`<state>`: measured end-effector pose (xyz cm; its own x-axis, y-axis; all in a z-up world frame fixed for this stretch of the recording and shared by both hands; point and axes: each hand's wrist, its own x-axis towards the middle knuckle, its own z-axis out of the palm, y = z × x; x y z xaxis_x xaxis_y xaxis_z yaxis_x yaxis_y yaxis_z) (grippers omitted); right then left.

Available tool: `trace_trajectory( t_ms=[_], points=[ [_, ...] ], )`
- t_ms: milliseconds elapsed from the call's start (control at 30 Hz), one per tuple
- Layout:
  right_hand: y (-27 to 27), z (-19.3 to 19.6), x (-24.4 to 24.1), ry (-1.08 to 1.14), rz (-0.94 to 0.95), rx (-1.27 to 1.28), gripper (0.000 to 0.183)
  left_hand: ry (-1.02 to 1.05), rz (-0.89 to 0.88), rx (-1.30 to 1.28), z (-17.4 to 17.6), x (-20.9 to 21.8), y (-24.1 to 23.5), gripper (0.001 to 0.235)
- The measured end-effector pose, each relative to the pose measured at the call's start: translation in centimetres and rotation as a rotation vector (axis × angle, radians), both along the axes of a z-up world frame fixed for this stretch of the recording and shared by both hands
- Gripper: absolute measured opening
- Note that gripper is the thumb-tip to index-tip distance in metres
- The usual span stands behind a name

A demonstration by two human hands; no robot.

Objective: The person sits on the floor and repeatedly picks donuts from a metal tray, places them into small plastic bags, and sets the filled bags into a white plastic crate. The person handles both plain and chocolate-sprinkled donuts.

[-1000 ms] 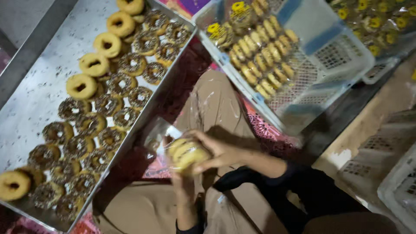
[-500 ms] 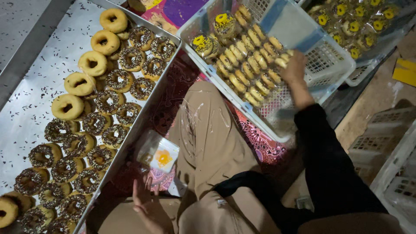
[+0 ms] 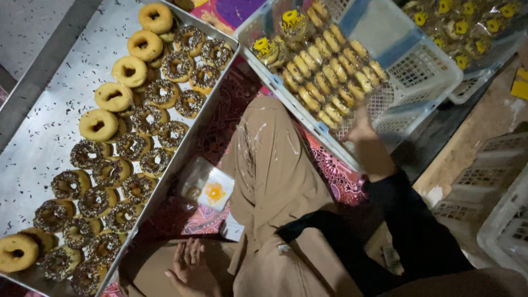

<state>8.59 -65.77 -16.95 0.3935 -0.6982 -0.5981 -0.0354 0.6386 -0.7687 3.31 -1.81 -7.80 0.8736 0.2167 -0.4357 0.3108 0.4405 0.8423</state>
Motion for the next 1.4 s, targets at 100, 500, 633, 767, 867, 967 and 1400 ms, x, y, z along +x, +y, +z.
trace_trajectory(
  t_ms=[100,500,633,767,867,967,1400],
  points=[
    [2.3,-2.1,0.5,-0.107,0.122,0.225,0.077,-0.065,0.002,-0.093,0.3,-0.8,-0.1,0.074],
    [6.4,7.5,0.4,0.094,0.454,-0.375,0.057,-0.001,-0.066,-0.076,0.0,-0.3,-3.5,0.053],
    [16.0,13.2,2.1,-0.174,0.366,-1.259,0.044,0.1,-0.213,0.397,-2.2,0.4,-3.2,0.041],
    [29.5,12.6,6.8,-0.347,1.078,-0.873,0.035,-0.157,-0.403,1.1,-5.8,3.8,-5.1,0.047],
    [37.0,8.5,11.2,-0.015,1.566,-1.328,0.037,-0.138,-0.347,1.252,-7.2,5.1,-7.0,0.072],
    [40.2,3.4,13.9,0.228,1.691,-1.58,0.048,-0.047,-0.3,1.228,-7.4,6.0,-7.4,0.085],
    [36.2,-4.6,17.4,0.354,1.452,-1.524,0.03,-0.035,-0.469,1.133,-7.1,6.2,-7.9,0.071]
  ],
)
